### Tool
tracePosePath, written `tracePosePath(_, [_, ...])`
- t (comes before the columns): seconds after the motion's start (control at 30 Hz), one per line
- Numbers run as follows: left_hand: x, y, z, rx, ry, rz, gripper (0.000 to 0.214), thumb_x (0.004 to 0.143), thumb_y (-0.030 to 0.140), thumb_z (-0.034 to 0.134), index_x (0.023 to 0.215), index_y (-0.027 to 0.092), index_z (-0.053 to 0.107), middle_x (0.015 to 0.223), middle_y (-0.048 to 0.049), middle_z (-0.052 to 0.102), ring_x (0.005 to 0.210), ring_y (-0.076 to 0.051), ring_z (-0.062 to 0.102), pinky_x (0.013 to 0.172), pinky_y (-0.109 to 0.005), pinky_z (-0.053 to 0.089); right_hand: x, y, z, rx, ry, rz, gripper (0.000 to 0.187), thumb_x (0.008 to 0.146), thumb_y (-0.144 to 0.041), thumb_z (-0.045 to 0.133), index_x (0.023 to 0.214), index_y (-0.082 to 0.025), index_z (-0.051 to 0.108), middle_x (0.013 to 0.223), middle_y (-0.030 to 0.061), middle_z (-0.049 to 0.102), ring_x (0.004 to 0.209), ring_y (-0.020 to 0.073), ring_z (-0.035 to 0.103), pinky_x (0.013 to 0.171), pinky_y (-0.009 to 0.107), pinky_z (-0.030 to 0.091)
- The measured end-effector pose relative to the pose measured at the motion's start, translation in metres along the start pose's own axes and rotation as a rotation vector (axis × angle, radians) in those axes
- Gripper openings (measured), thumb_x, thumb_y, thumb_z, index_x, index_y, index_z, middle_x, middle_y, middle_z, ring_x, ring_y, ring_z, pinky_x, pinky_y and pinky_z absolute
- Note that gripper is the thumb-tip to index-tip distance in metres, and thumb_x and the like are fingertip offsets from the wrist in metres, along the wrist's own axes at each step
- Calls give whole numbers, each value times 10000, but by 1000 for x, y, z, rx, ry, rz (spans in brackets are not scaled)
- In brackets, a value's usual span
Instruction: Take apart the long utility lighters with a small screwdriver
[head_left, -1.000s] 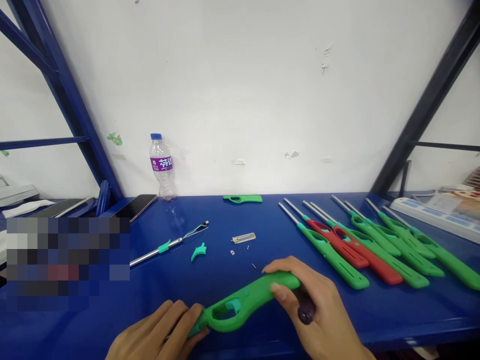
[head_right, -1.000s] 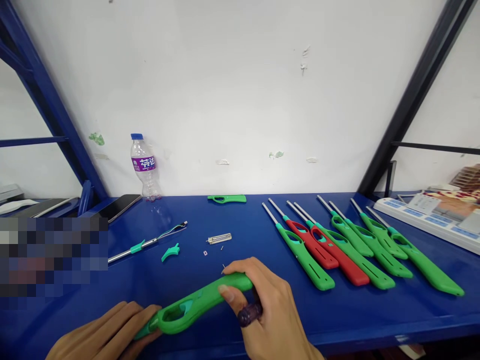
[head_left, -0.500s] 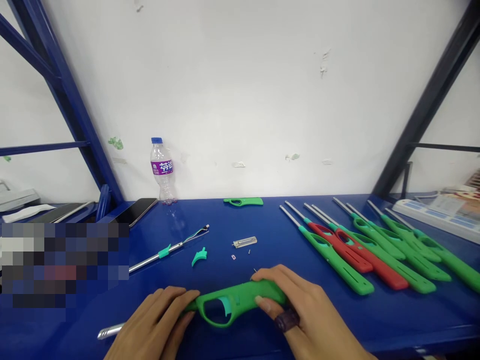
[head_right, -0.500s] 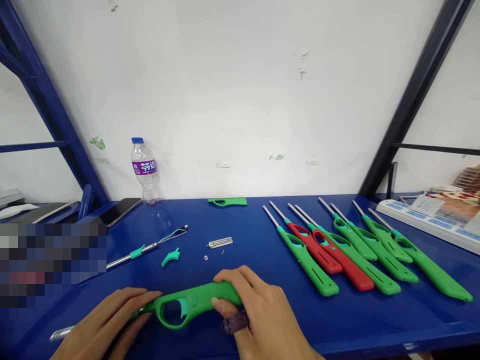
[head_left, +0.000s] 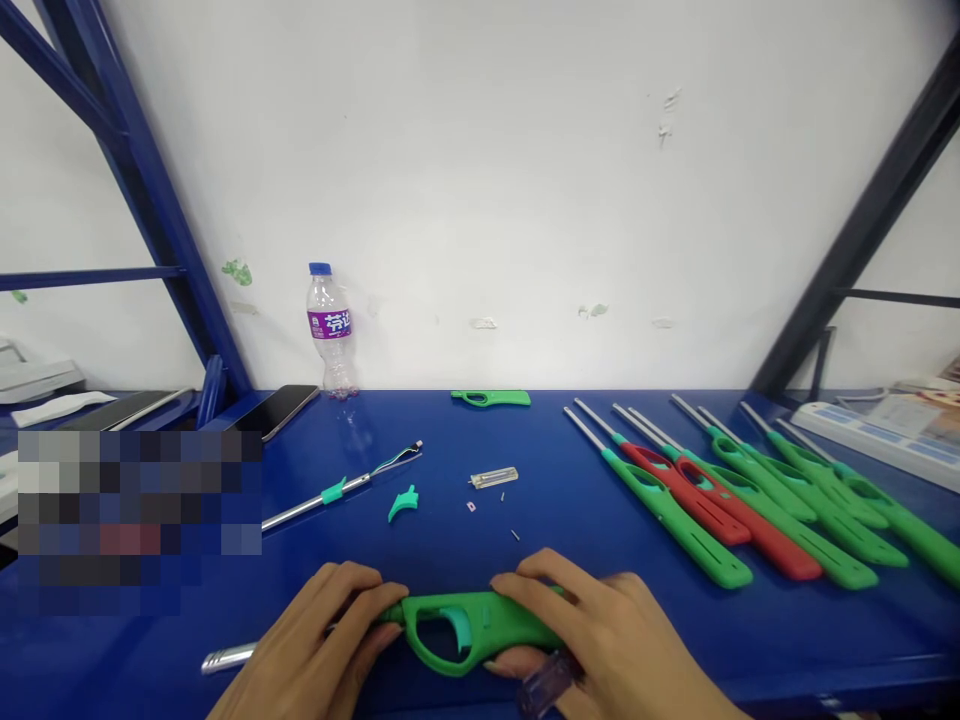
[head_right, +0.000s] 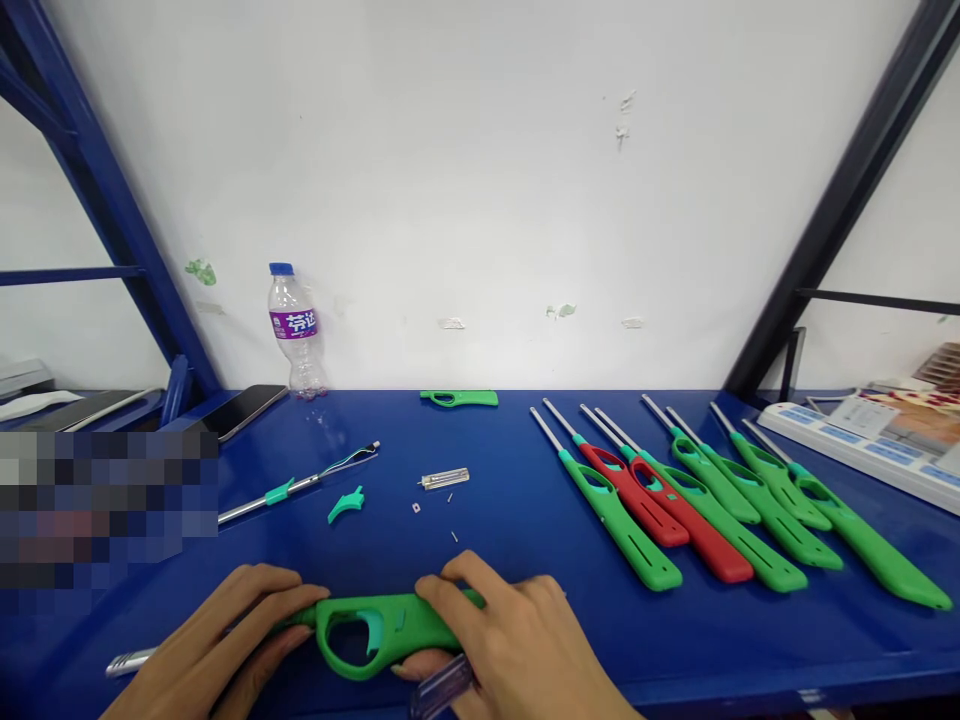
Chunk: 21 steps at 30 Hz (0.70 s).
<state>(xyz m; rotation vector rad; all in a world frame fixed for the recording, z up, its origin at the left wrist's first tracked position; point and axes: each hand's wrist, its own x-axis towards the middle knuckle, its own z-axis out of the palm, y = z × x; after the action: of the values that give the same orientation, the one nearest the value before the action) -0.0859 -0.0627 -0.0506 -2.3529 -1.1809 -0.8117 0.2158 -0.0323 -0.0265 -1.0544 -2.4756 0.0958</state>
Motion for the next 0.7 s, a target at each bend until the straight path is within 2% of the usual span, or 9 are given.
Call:
tracePosePath(0.13, [1,0,0,32,11,-3,277,1010,255,531,1239,325,672,1139,26,747,1013,-170,716,881,-238,598,-2,1,1,-26,-3,-21,511,867,-284,790,1324,-341,568,1226,-50,708,978,171,747,602,295,454])
tracePosePath(0.23, [2,-1,0,38,0,29,284,1019,294,518,1263,329,660,1164,24,745,1031,-183,712,902,-272,597,-1,0,-1,-15,-5,-14,451,874,-290,780,1279,-324,585,1205,-53,711,947,169,748,576,306,428])
tracePosePath(0.37, [3,-1,-1,34,-1,42,309,1044,365,478,1306,347,641,1193,37,742,1066,-173,705,939,-263,585,3,-3,-4,27,-25,17,311,910,-275,741,1188,-308,604,1140,-64,714,871,157,747,561,309,404])
tracePosePath(0.53, [6,1,-4,8,-1,-21,350,1059,448,448,1359,366,609,1164,53,754,1041,-141,722,955,-228,581,5,-8,-10,60,-54,65,268,925,-253,712,1167,-297,608,1117,-54,709,862,165,742,575,301,406])
tracePosePath(0.7, [7,6,-5,62,-25,-84,454,1047,461,468,1493,382,489,1229,40,751,1082,-172,737,953,-267,595,5,-9,-16,130,-33,127,226,955,-285,660,1173,-324,618,1086,-51,714,815,170,735,609,293,444])
